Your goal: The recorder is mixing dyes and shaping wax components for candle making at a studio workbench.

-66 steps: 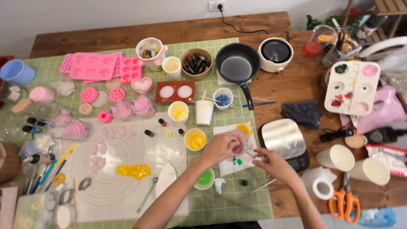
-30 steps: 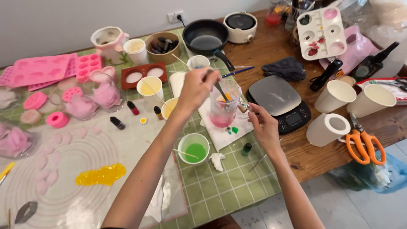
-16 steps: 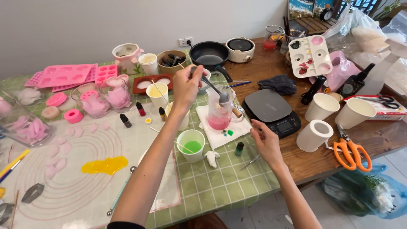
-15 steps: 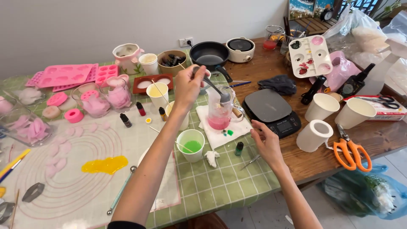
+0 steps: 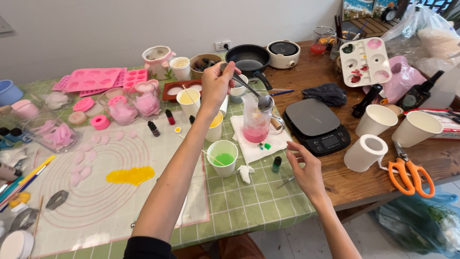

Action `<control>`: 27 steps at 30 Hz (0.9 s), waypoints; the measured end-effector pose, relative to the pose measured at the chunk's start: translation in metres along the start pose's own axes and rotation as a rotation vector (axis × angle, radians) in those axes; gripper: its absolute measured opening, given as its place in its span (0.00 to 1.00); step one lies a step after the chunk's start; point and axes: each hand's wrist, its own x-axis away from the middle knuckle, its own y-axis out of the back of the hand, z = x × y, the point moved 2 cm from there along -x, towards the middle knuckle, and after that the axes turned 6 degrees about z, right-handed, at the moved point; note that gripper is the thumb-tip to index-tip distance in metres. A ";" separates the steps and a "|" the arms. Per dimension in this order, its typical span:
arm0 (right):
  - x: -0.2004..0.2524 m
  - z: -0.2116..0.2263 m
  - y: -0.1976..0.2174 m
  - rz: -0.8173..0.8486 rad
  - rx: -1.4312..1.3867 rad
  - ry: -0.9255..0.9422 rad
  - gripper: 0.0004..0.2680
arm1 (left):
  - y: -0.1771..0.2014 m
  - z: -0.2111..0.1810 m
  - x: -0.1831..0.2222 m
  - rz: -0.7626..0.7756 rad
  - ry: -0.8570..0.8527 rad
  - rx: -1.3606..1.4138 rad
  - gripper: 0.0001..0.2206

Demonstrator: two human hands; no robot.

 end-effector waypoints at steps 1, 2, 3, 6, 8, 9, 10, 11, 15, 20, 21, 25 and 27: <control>0.004 0.001 -0.002 0.005 -0.003 0.002 0.12 | 0.003 0.002 0.001 -0.005 0.002 -0.003 0.15; 0.008 0.003 -0.004 0.003 -0.017 0.019 0.12 | 0.006 0.003 0.002 -0.025 0.023 0.052 0.16; 0.011 0.005 -0.006 0.000 -0.031 0.036 0.12 | 0.009 0.005 0.003 -0.044 0.044 0.108 0.16; 0.022 0.009 -0.015 0.040 -0.010 0.027 0.12 | 0.018 0.012 0.004 -0.080 0.065 0.190 0.17; 0.028 0.017 -0.022 0.066 -0.020 0.049 0.12 | 0.025 0.021 0.002 -0.120 0.062 0.247 0.17; 0.031 0.021 -0.026 0.085 -0.029 0.067 0.12 | 0.029 0.025 0.001 -0.152 0.058 0.305 0.16; 0.034 0.022 -0.033 0.093 -0.032 0.068 0.12 | 0.030 0.028 0.003 -0.160 0.060 0.302 0.16; 0.037 0.021 -0.039 0.114 -0.035 0.005 0.13 | 0.031 0.030 0.004 -0.174 0.054 0.332 0.16; 0.038 0.023 -0.070 0.162 -0.087 0.131 0.23 | 0.025 0.030 0.011 -0.173 0.003 0.303 0.16; 0.018 0.028 -0.114 0.270 -0.041 0.117 0.38 | -0.001 0.041 0.014 -0.060 0.025 0.118 0.15; 0.012 0.024 -0.123 0.272 -0.038 0.120 0.40 | -0.008 0.046 0.010 -0.010 0.030 0.043 0.14; 0.005 0.035 -0.140 0.261 -0.047 0.177 0.42 | -0.042 0.078 -0.006 0.114 0.115 -0.191 0.13; -0.001 0.044 -0.145 0.273 -0.141 0.191 0.44 | -0.063 0.102 -0.015 0.153 0.130 -0.355 0.13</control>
